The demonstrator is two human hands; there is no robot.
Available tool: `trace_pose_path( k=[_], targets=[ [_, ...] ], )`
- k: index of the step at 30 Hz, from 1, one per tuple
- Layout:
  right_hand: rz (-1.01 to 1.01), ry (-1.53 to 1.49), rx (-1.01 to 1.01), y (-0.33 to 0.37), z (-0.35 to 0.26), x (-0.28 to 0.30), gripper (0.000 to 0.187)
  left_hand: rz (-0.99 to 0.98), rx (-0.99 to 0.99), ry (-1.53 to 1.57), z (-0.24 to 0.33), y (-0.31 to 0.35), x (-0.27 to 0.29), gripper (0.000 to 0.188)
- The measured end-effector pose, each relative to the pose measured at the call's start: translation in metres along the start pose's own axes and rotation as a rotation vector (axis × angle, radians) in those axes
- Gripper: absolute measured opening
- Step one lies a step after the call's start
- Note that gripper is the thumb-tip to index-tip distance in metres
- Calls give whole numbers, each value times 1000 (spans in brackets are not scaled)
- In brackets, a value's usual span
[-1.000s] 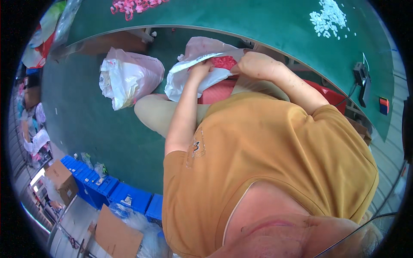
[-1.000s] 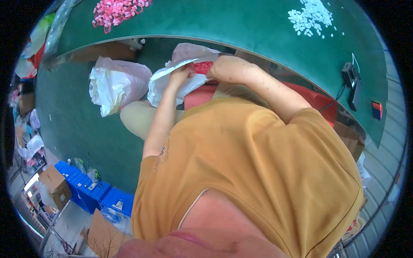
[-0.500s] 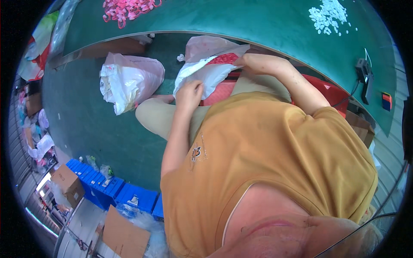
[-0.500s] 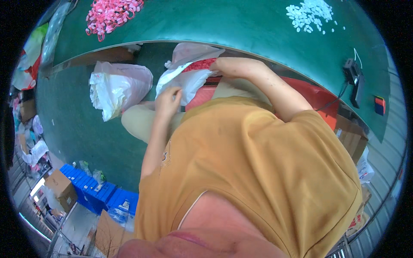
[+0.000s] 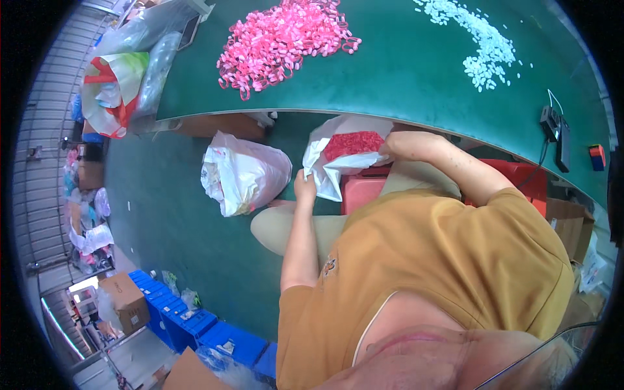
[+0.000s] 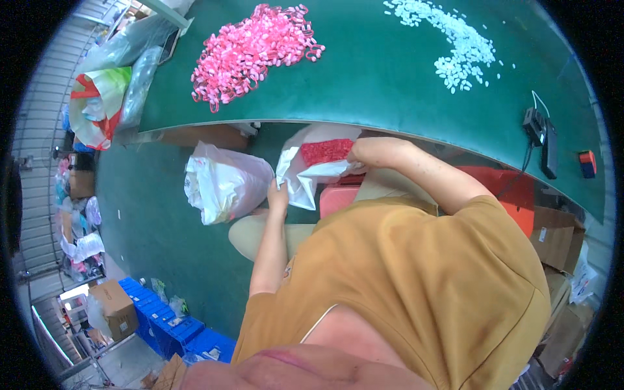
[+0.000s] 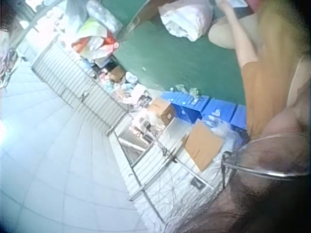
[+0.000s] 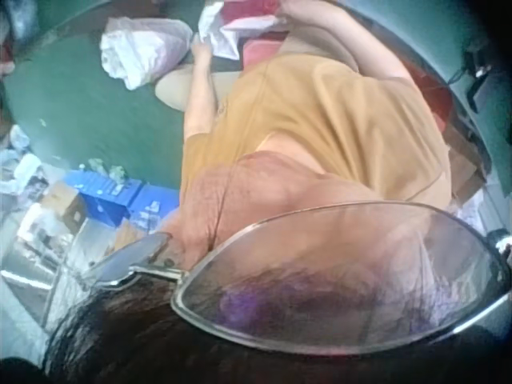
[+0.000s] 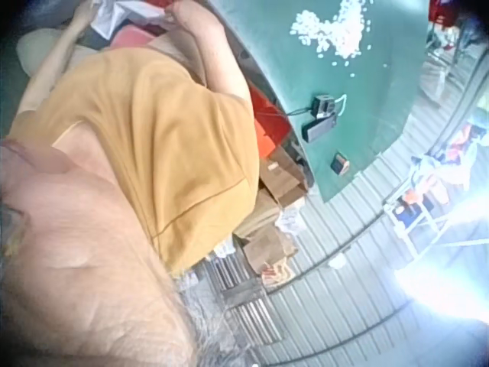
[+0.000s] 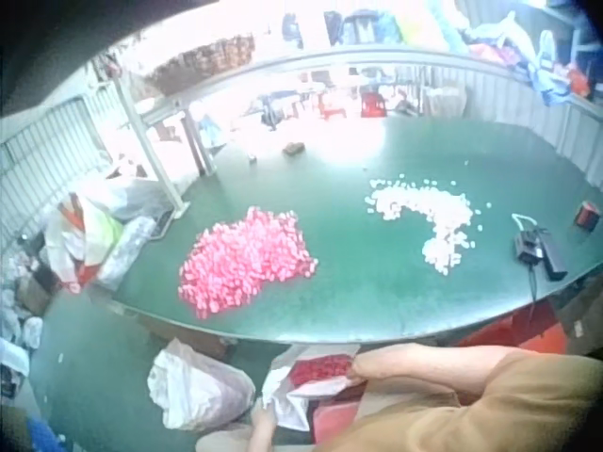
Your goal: The person assembles toy links by attaching small plastic pieces onto clips by hand, then gathers the assembled links into a plastic bag.
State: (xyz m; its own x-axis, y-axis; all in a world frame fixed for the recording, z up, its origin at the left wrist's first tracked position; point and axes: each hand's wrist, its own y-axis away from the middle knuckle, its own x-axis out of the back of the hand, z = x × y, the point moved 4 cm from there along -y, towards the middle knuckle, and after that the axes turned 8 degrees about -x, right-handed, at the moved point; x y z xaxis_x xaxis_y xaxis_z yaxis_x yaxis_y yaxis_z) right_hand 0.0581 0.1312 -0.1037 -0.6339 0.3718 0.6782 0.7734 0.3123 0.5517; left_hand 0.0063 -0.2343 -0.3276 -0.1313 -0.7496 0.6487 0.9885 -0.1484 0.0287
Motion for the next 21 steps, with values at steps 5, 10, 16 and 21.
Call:
trace_pose_path(
  k=[5,10,16,21],
  targets=[
    [306,249,264,37,-25,16,20,-44,230,565,115,-10,64,35],
    [488,506,157,-3,24,-30,33,-234,197,364,121,-17,41,47],
    [296,528,284,-23,-62,-34,62,13,307,638,91,-21,25,56],
    [301,428,206,-75,-46,-79,64,57,467,949,42,-45,14,64]
  ],
)
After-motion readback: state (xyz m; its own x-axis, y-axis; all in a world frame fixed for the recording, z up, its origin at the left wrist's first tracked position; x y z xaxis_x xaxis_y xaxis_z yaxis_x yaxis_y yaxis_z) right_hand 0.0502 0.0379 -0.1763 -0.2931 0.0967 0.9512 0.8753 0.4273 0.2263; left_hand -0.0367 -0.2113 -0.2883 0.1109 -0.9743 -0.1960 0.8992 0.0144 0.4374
